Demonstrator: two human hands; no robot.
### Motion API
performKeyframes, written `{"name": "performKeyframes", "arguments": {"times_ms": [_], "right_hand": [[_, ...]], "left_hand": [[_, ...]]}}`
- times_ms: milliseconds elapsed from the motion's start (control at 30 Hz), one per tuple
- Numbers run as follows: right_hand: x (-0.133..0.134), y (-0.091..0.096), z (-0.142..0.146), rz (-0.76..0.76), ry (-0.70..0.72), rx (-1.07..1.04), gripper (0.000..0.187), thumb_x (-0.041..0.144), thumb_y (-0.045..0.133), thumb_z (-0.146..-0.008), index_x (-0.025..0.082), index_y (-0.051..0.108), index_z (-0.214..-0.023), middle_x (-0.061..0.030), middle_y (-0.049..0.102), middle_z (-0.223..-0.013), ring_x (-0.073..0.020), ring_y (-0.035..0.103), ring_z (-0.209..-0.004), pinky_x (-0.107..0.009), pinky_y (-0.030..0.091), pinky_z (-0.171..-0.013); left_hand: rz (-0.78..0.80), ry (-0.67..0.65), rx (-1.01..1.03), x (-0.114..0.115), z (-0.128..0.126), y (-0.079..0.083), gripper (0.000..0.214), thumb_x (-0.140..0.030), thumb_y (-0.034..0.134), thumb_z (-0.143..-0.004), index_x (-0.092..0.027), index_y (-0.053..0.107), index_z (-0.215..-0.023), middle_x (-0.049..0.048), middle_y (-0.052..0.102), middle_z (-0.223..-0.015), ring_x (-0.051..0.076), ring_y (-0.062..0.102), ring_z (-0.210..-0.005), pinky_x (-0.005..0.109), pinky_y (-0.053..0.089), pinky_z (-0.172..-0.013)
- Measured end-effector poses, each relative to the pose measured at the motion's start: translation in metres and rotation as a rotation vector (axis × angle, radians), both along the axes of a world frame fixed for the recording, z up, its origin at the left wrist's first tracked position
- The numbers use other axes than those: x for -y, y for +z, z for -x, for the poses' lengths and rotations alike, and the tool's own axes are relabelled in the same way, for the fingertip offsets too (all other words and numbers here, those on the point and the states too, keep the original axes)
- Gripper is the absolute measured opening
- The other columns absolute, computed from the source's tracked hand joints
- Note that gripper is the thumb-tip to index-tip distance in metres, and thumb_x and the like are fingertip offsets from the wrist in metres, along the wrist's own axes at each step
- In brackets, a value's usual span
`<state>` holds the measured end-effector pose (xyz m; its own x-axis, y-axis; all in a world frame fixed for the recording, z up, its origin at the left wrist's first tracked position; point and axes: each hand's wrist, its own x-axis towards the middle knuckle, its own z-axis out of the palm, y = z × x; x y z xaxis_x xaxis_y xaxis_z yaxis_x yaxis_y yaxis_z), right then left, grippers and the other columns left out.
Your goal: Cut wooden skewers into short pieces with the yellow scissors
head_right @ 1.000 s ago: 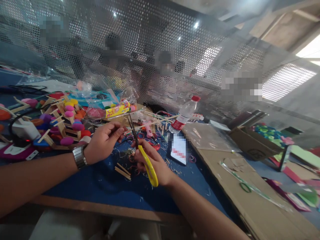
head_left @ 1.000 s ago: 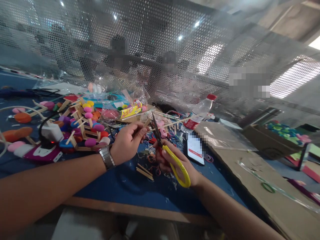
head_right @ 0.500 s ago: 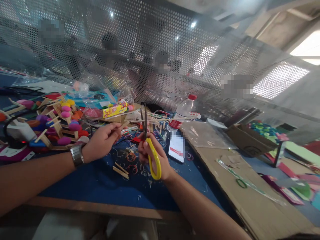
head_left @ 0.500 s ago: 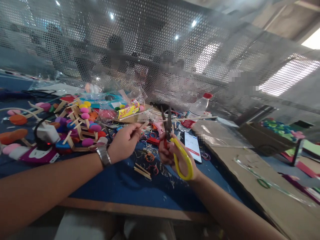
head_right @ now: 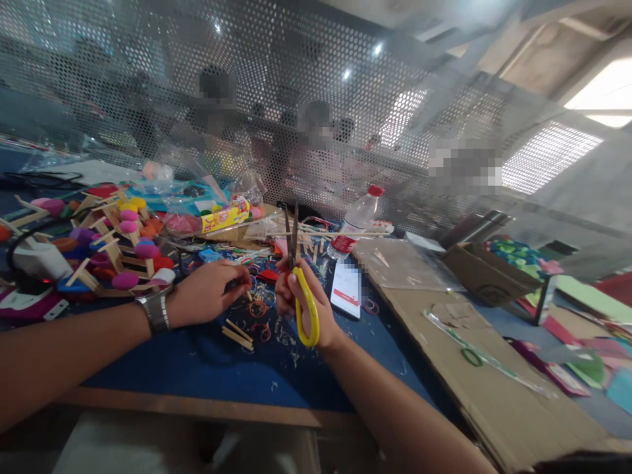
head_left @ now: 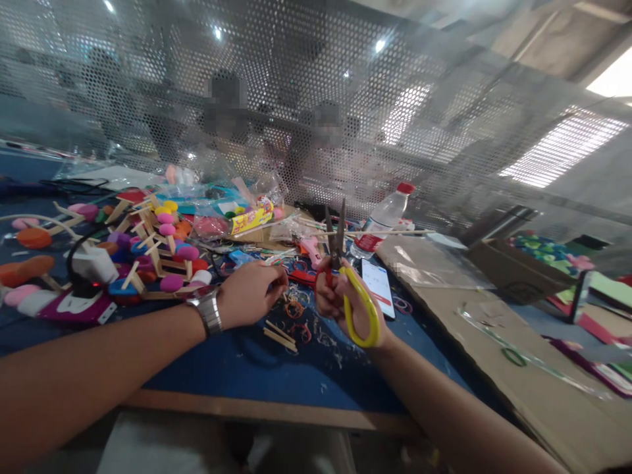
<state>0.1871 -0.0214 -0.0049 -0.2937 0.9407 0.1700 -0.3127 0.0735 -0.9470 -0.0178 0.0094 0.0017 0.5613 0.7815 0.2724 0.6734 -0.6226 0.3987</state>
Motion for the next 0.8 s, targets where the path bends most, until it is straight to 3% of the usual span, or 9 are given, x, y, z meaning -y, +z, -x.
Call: {"name": "performKeyframes", "arguments": {"times_ms": [333, 600, 800], "right_hand": [[0.0017, -0.0035, -0.0022, 0.038, 0.073, -0.011, 0.047, 0.064, 0.067, -0.081, 0.026, 0.05, -0.103, 0.0092, 0.04, -0.063, -0.0059, 0.029, -0.041, -0.023, 0.023, -0.042], [0.0023, -0.0031, -0.001, 0.027, 0.071, 0.013, 0.047, 0.064, 0.066, -0.08, 0.026, 0.049, -0.102, 0.0092, 0.04, -0.063, -0.0062, 0.029, -0.041, -0.023, 0.023, -0.041], [0.0007, -0.0058, -0.0011, 0.036, 0.075, 0.03, 0.044, 0.063, 0.065, -0.082, 0.026, 0.049, -0.103, 0.0093, 0.038, -0.062, -0.0066, 0.029, -0.041, -0.023, 0.024, -0.041]], "left_hand": [[0.034, 0.036, 0.017, 0.0047, -0.001, 0.0022, 0.017, -0.018, 0.056, -0.084, -0.017, 0.072, -0.09, 0.011, 0.075, -0.097, 0.029, 0.069, -0.094, 0.041, 0.051, -0.087], [0.117, 0.07, -0.047, 0.0027, 0.0015, 0.0023, 0.02, -0.023, 0.059, -0.086, -0.017, 0.069, -0.102, 0.0094, 0.076, -0.092, 0.028, 0.071, -0.089, 0.039, 0.052, -0.079], [0.039, 0.001, -0.041, 0.0038, 0.0021, 0.0002, 0.014, -0.016, 0.059, -0.081, -0.018, 0.071, -0.089, 0.0097, 0.074, -0.097, 0.028, 0.068, -0.097, 0.041, 0.05, -0.09]]}}
